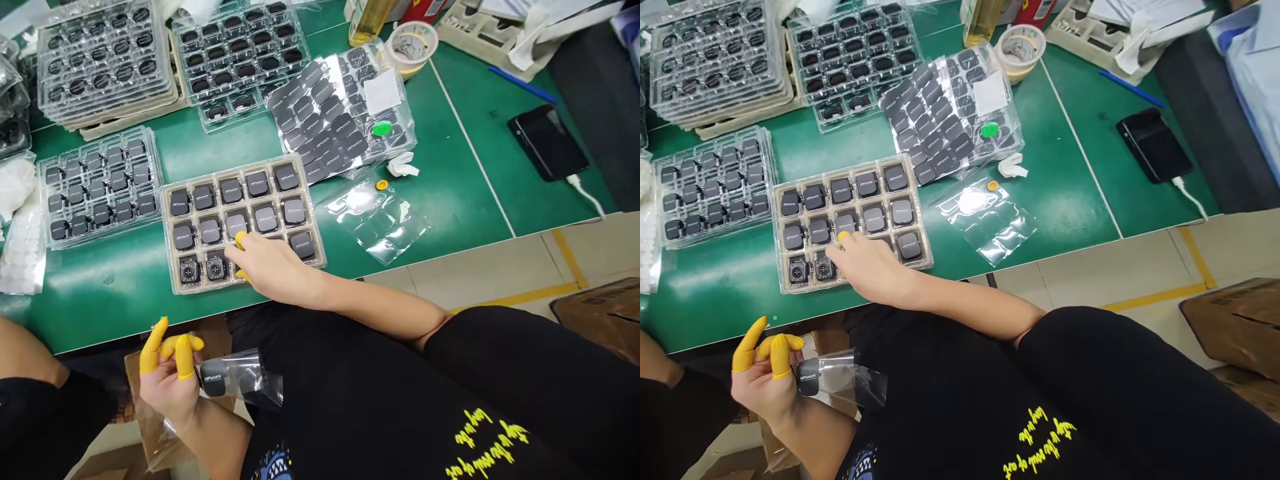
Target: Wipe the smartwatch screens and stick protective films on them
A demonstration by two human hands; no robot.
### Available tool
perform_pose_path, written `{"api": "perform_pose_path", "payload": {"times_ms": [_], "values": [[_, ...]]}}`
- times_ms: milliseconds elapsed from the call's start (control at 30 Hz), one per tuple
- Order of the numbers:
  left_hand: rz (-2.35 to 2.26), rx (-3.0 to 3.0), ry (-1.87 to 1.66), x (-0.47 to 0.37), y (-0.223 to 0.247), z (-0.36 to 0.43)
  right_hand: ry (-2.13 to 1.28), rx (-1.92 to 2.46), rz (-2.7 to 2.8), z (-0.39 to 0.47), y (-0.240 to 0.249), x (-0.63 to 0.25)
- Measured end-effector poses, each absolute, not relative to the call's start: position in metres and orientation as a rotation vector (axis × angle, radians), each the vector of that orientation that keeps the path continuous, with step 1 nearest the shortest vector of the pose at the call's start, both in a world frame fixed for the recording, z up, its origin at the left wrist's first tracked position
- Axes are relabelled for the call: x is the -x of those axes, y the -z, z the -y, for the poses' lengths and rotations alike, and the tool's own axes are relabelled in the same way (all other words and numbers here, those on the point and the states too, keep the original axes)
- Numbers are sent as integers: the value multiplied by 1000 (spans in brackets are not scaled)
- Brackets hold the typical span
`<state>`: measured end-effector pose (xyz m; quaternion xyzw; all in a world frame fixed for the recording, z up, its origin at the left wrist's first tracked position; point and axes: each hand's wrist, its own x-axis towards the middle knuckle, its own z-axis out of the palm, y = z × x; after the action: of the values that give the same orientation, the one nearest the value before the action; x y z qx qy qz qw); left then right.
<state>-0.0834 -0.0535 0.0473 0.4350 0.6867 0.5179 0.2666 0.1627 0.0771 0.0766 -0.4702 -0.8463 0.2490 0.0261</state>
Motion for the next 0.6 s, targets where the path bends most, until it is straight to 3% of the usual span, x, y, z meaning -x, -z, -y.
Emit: {"api": "perform_pose_path", "payload": {"times_ms": [200,400,600], "values": [[-1863,-1583,-1080,81,-48,44,-874,1448,2462,-72,-75,-163],[-1887,-2184,-654,62,-45,33,-1301,1124,2083,-56,-77,-152],[-1880,-2225,-514,49,-48,28,-1478,1181,1970,-48,-75,-150]]}}
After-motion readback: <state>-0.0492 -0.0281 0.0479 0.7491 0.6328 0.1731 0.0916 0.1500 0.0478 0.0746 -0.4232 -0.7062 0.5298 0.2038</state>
